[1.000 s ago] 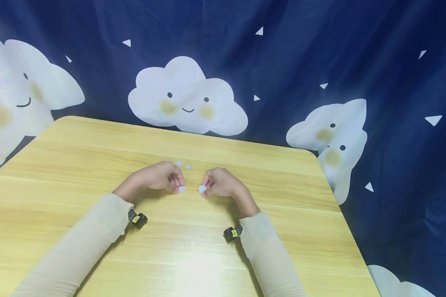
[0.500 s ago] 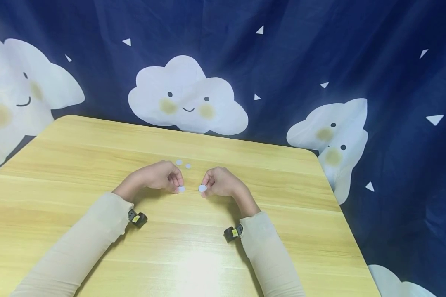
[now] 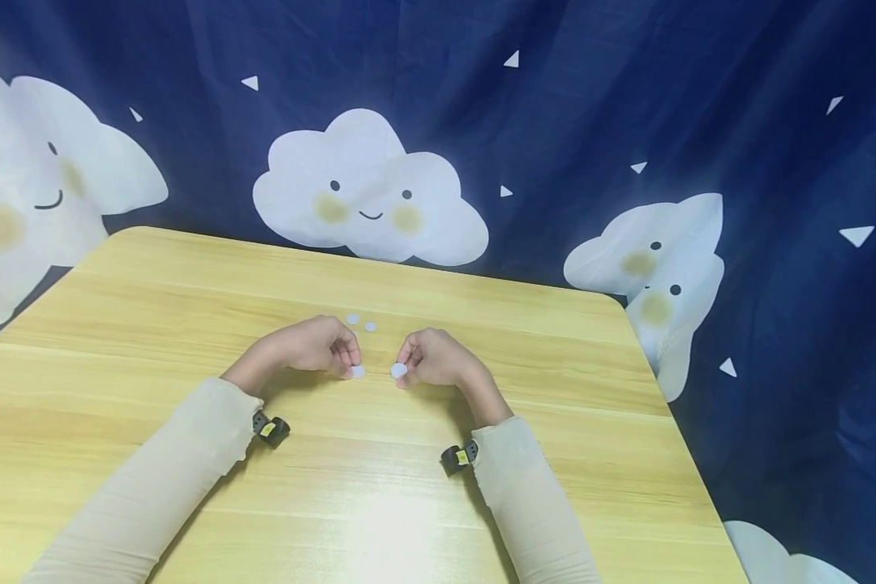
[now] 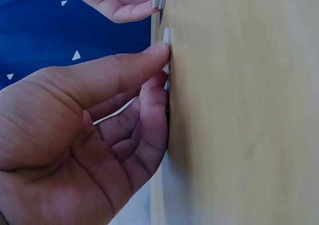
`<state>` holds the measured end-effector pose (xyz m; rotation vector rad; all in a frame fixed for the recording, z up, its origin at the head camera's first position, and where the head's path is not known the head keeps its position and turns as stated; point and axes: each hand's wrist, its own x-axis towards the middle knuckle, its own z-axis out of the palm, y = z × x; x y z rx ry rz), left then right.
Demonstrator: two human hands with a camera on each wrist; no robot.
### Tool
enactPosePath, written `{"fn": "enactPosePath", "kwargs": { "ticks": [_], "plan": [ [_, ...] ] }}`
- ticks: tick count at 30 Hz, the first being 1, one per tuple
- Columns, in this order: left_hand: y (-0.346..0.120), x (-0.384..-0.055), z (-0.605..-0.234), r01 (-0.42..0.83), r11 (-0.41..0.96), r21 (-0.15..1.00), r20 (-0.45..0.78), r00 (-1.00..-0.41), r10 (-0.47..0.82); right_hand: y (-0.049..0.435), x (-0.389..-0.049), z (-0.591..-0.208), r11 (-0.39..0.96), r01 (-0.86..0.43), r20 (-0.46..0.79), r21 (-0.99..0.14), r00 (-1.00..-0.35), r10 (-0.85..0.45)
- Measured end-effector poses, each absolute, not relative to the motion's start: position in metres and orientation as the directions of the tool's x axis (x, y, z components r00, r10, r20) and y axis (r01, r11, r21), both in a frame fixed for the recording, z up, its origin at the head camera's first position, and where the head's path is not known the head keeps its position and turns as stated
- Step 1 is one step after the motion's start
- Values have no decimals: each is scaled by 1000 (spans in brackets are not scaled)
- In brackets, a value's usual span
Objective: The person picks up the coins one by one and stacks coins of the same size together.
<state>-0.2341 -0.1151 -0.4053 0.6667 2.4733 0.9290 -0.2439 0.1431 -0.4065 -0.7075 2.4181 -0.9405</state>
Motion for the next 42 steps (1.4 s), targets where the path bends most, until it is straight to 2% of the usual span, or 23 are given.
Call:
{"fn": "enactPosePath", "kwargs": {
  "ticks": [42],
  "plan": [
    [-121, -235, -403, 246, 660, 710, -230, -804, 547, 144, -244, -405, 620, -293, -219, -728, -758, -614]
  ]
}}
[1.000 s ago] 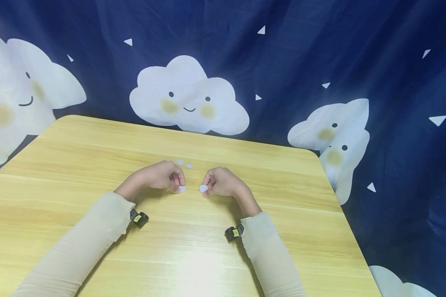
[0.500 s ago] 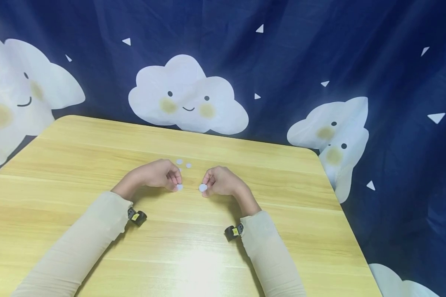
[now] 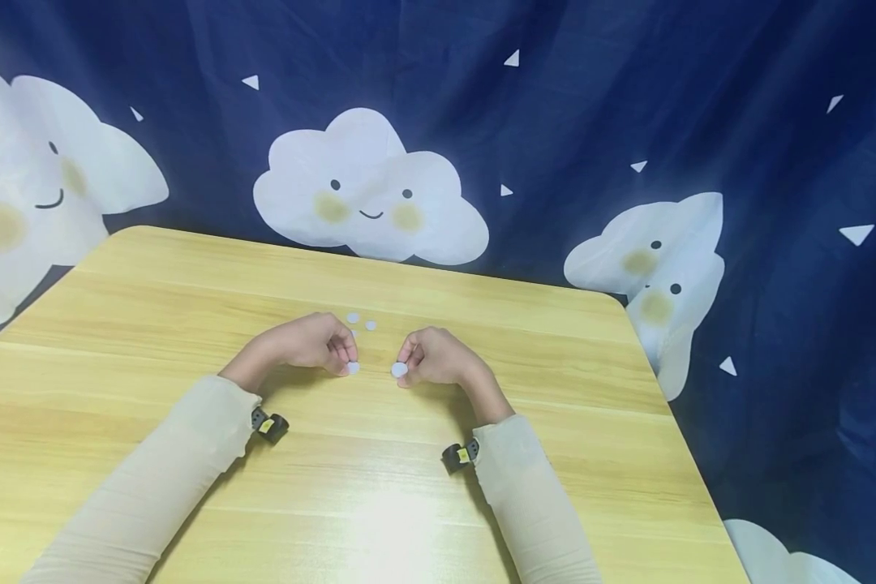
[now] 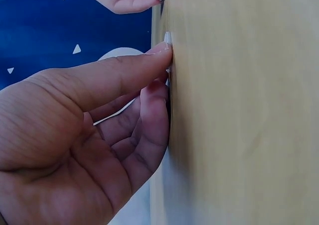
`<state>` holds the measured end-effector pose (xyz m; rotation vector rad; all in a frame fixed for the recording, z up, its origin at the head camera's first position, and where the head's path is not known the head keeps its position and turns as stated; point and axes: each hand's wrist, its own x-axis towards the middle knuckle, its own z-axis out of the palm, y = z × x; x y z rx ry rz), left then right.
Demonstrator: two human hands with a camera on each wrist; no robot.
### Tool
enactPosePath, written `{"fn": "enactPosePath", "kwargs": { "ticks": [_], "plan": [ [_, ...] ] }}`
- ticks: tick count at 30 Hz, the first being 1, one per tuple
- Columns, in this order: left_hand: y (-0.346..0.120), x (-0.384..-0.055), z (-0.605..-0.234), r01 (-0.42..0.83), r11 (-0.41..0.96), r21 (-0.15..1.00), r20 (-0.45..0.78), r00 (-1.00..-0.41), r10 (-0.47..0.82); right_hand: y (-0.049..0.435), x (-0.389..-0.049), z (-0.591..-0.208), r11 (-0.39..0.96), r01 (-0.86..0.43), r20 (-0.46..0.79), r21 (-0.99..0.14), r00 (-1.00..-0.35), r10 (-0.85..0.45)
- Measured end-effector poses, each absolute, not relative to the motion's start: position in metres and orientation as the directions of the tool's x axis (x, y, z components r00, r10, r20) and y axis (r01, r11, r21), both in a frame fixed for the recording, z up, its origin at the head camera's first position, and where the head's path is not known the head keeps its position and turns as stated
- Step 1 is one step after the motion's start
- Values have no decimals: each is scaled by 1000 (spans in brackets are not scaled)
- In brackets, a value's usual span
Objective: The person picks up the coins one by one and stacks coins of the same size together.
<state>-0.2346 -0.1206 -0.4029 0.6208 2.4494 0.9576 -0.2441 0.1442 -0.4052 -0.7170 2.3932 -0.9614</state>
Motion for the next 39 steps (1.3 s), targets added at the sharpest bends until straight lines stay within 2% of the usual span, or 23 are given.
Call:
{"fn": "enactPosePath", "kwargs": {
  "ticks": [16, 32, 36, 39],
  "plan": [
    [-121, -236, -403, 243, 669, 702, -232, -810, 539, 144, -245, -405, 605, -283, -219, -744, -753, -621],
    [-120, -234, -401, 240, 666, 706, -234, -809, 540, 160, -250, -396, 524, -271, -219, -808, -687, -693],
    [-120, -234, -401, 237, 667, 707, -234, -811, 536, 159, -255, -395, 501, -247, -212, -829, -691, -691],
    [-121, -234, -403, 234, 668, 706, -235, -813, 533, 152, -262, -394, 503, -279, -184, -818, -700, -690]
  ]
}}
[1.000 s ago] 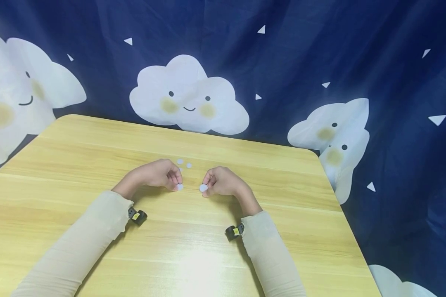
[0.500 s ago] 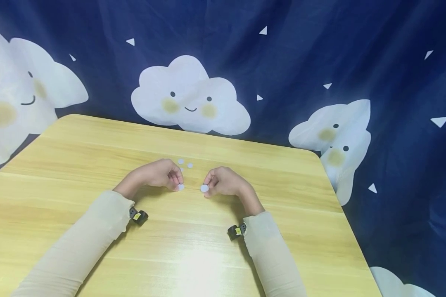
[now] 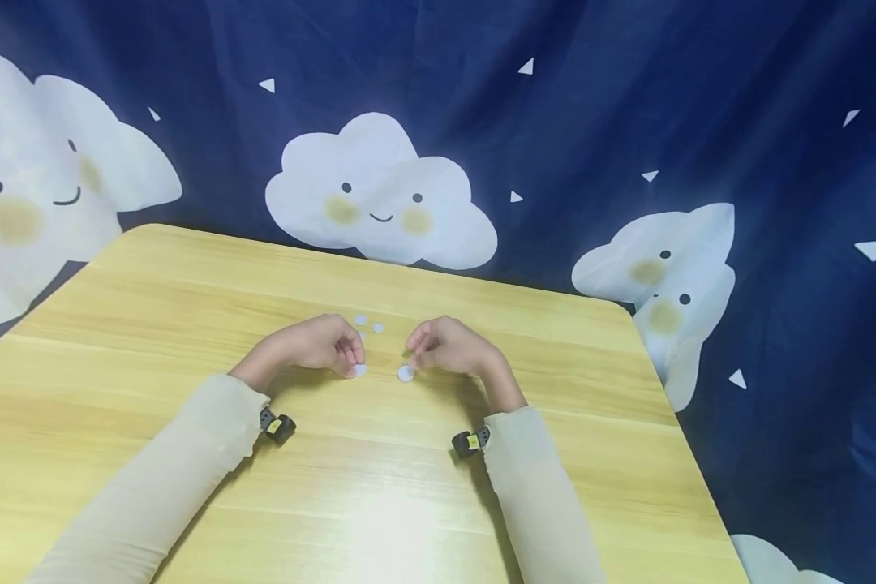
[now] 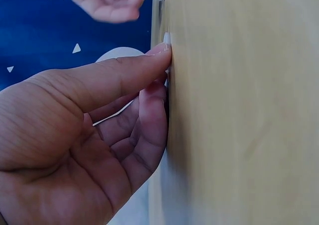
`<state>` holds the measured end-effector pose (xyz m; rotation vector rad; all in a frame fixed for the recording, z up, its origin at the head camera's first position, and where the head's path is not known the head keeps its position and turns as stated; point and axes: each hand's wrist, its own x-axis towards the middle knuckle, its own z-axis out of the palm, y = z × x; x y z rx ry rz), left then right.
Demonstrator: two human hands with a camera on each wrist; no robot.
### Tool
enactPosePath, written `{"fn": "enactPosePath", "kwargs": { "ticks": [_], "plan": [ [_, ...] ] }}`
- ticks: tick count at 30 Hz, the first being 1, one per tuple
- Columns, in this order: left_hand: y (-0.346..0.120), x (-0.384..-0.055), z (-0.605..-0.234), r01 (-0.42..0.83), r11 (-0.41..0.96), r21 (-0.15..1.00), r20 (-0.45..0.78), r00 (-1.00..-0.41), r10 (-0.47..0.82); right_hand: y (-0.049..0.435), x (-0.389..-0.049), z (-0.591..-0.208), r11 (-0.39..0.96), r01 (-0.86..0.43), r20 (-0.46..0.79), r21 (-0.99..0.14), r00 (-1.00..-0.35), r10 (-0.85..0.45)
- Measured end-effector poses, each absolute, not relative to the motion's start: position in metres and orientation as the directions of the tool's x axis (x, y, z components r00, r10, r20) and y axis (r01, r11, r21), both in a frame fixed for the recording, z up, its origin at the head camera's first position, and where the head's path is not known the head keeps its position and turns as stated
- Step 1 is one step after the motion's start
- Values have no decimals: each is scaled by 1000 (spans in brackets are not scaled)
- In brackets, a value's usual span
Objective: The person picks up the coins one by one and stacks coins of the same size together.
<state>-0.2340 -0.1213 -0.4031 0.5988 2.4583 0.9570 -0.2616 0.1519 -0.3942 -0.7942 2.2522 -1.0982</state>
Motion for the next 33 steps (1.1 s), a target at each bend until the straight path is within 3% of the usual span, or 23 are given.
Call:
{"fn": "enactPosePath", "kwargs": {
  "ticks": [6, 14, 25, 33],
  "plan": [
    [-121, -234, -403, 231, 663, 712, -236, -811, 536, 127, -274, -391, 537, -381, -120, -753, -723, -680],
    [-123, -235, -403, 237, 669, 704, -239, -808, 538, 88, -292, -394, 576, -421, -82, -700, -755, -651],
    [-122, -237, -404, 254, 670, 698, -239, -799, 552, 69, -317, -406, 617, -344, -103, -708, -813, -573],
    [-123, -237, -404, 259, 667, 699, -236, -796, 557, 58, -323, -414, 620, -340, -123, -707, -804, -582]
  ]
}}
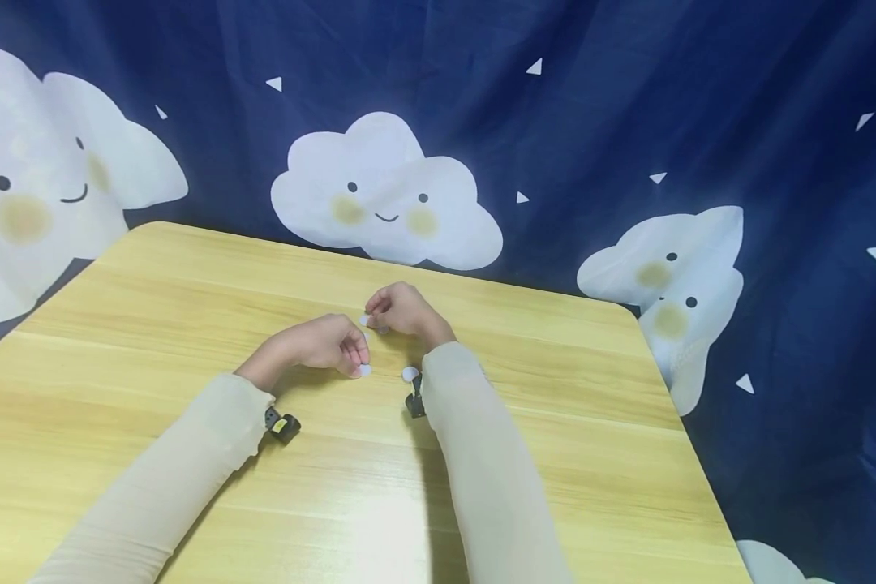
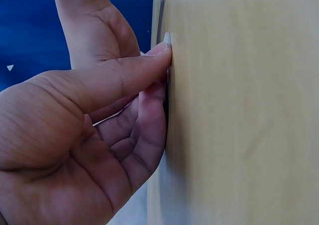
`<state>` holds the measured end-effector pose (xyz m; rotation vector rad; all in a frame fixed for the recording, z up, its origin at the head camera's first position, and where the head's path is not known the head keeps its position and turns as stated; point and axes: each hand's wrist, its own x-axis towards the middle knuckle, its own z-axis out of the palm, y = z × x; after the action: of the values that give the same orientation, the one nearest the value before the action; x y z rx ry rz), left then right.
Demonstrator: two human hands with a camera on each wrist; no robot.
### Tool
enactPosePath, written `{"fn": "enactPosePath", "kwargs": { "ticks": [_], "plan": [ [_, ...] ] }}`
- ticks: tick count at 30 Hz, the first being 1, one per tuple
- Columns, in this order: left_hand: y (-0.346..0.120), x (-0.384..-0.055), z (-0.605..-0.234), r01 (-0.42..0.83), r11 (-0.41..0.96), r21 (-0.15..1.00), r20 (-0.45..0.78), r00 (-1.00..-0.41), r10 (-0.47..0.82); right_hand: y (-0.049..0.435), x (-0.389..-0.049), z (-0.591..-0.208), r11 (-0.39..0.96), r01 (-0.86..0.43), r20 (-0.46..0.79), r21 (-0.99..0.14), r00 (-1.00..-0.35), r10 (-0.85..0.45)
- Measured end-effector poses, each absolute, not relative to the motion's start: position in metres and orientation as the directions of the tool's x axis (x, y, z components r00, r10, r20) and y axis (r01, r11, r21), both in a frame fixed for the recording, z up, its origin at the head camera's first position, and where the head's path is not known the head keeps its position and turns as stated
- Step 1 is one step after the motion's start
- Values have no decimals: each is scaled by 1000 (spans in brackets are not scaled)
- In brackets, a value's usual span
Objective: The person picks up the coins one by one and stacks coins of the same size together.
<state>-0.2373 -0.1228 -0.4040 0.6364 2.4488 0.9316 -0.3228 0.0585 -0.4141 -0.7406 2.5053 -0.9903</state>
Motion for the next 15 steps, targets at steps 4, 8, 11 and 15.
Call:
{"fn": "enactPosePath", "kwargs": {
  "ticks": [4, 8, 11, 15],
  "plan": [
    [-123, -238, -404, 269, 662, 700, -225, -796, 562, 54, -323, -412, 628, -357, -130, -691, -794, -594],
    [-123, -238, -404, 269, 662, 700, -225, -797, 561, 53, -322, -412, 624, -354, -141, -696, -785, -603],
    [-123, -238, -405, 266, 662, 701, -225, -798, 559, 52, -321, -410, 625, -355, -149, -695, -780, -608],
    [-123, -237, -405, 265, 656, 707, -222, -798, 561, 53, -320, -409, 634, -356, -171, -687, -769, -616]
  ]
}}
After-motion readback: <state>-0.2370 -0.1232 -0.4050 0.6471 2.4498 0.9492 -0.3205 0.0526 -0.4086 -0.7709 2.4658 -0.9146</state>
